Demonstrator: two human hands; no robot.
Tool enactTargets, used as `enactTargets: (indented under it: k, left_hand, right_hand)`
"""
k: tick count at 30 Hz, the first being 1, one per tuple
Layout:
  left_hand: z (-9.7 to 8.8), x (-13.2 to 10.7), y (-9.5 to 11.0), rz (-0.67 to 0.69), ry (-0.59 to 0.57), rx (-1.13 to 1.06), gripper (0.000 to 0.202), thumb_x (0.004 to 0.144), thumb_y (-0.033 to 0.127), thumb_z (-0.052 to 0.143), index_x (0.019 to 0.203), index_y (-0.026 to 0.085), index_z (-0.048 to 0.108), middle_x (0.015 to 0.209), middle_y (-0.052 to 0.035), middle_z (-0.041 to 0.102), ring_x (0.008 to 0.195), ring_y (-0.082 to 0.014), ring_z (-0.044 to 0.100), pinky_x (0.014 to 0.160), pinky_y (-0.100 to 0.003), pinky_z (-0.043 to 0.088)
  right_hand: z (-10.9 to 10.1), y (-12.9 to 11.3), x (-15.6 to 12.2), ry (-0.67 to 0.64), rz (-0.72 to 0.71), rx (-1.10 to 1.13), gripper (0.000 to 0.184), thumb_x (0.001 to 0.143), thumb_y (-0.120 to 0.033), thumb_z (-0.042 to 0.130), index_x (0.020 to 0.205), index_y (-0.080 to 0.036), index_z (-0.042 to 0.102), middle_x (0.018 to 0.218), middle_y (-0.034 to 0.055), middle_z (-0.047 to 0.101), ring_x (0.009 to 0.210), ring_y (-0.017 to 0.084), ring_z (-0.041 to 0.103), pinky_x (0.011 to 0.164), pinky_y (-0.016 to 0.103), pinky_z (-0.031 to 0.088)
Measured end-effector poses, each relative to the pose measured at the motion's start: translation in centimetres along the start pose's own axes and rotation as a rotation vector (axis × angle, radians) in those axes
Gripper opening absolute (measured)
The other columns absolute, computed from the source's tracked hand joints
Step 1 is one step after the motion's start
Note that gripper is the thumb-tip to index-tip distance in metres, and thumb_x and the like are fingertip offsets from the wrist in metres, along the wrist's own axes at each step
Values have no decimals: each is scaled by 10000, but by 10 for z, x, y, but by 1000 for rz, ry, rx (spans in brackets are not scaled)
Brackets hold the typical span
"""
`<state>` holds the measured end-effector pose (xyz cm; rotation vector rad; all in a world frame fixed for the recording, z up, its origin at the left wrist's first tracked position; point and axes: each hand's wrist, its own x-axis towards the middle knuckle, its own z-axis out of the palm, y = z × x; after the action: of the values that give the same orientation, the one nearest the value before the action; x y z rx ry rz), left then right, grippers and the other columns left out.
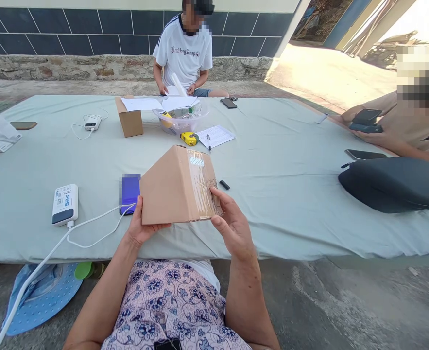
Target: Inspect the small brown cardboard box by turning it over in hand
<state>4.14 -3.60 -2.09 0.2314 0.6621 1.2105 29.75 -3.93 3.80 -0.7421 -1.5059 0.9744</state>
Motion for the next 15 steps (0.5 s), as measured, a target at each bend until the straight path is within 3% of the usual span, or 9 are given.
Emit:
enactTargets:
  k: [4, 7, 11, 15]
  left_hand:
    - [1, 1, -6, 119, 1, -95, 462, 923, 556, 699, 1277, 265, 643, 1185, -36, 771, 1023, -230, 743, 951, -421, 625]
    - [-6, 4, -10, 236, -27, -79, 531, 758, 508, 881, 1201, 286, 690, 1179, 3, 773, 1081, -209, 724, 1025, -365, 581]
    - [-18, 5, -10, 235, -70, 97, 630, 566, 392, 995, 1115, 255, 718, 1088, -10, 778, 1046, -230, 720, 986, -361, 581]
    - [-13, 4, -9, 168, -46, 336, 615, 564, 229, 985, 1110, 235, 702, 941, -30, 762, 916, -214, 712, 870, -371, 613]
  right_hand:
    - [3, 3, 2, 110, 46, 64, 550, 938, -561, 676, 1415, -293, 611, 1491, 81, 607, 1429, 302, 535, 1176, 466, 478]
    - [4, 3, 4, 230, 196, 112, 640, 921, -635, 638, 1451, -288, 552, 1473, 96, 611, 1352, 308, 591, 1082, 467, 540]
    - [2, 0, 8, 341, 311, 214, 654, 857, -666, 651, 1381, -280, 585, 1454, 87, 618, 1263, 294, 638, 913, 391, 599]
    - [1, -5, 11, 384, 317, 284, 576, 790, -522, 731, 1306, -289, 624, 1269, 54, 710, 1127, 252, 685, 897, 357, 586]
